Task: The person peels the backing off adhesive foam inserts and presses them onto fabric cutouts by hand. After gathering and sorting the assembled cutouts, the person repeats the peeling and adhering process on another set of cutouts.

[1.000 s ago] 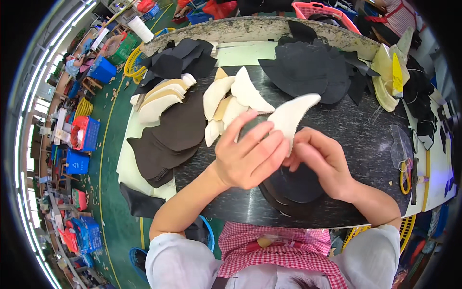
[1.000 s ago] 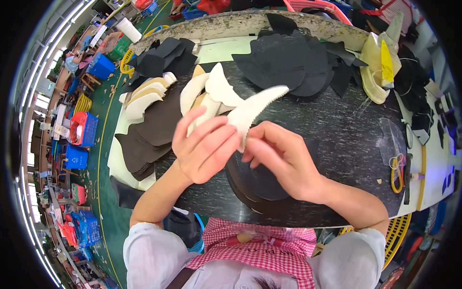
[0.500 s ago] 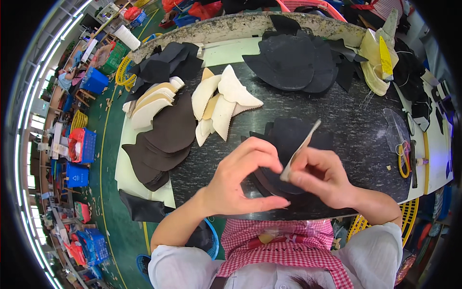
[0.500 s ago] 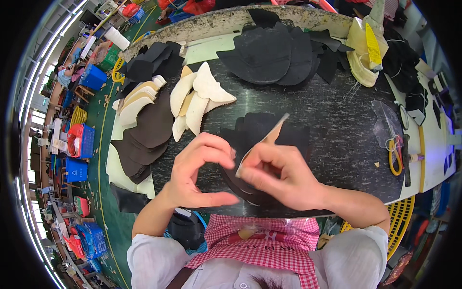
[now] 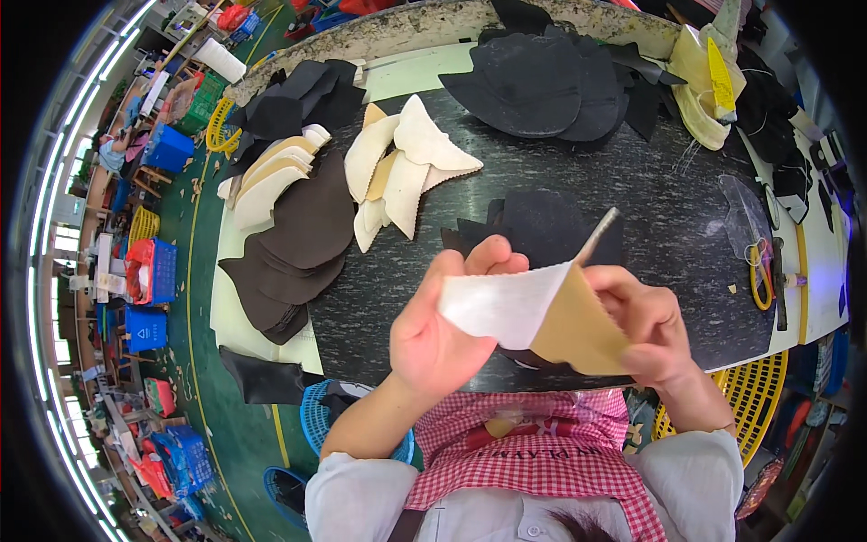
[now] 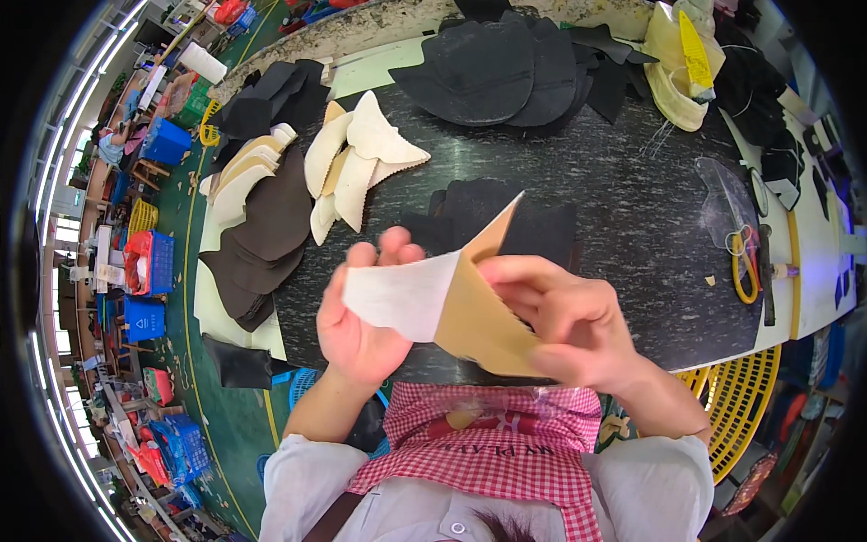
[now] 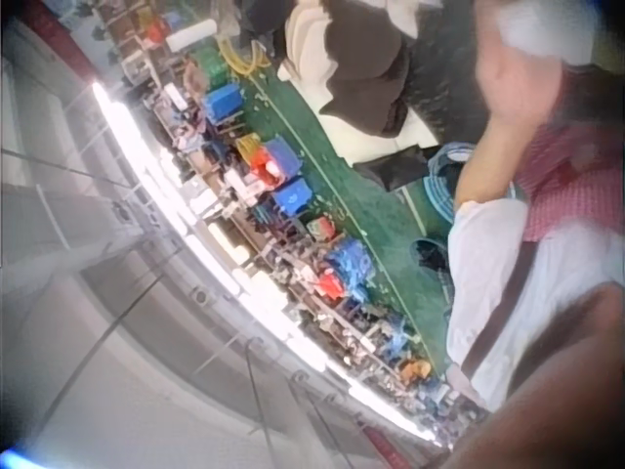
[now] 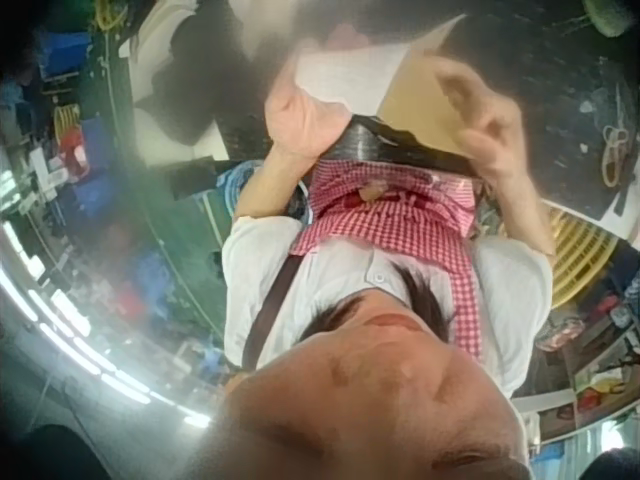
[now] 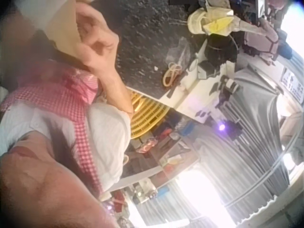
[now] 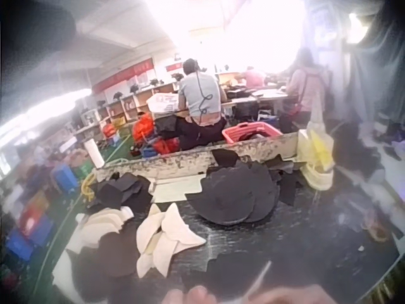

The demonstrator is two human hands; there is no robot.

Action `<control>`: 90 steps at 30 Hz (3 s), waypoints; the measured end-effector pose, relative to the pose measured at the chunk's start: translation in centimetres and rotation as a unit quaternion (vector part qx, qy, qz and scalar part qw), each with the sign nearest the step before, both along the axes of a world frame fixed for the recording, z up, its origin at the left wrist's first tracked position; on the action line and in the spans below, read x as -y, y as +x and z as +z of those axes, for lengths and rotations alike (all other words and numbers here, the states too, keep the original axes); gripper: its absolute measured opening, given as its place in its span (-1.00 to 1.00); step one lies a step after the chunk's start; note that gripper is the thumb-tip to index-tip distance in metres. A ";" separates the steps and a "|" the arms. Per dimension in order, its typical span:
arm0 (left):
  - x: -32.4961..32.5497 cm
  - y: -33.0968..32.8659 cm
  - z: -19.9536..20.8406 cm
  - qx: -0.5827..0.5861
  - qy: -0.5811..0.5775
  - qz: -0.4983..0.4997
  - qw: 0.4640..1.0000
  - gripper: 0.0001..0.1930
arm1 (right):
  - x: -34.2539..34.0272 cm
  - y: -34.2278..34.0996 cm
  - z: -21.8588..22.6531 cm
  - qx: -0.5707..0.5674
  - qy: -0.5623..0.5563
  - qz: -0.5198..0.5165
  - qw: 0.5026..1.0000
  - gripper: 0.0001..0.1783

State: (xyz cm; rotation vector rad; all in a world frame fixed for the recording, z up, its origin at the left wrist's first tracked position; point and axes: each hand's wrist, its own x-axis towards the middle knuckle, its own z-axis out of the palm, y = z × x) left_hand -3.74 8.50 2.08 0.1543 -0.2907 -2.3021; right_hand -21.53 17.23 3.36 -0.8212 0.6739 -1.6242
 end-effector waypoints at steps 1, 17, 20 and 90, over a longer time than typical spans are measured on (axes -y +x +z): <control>-0.1 -0.1 0.4 -0.001 0.004 -0.005 1.000 -0.81 | -0.5 -0.6 -0.4 -0.001 0.004 -0.005 1.000 -0.76; 4.2 -0.1 0.0 0.492 -0.478 -0.147 0.713 -0.64 | -0.2 -4.4 -2.4 -0.595 0.016 -0.076 0.800 -0.85; 4.4 -0.7 -0.7 0.534 -0.535 -0.154 0.636 -0.66 | 0.4 -4.4 -3.4 -0.636 0.018 -0.089 0.766 -0.83; -2.1 -1.2 1.6 0.352 -0.504 0.004 0.789 -0.44 | 0.4 2.7 -0.9 -0.404 -0.077 -0.186 0.892 -0.92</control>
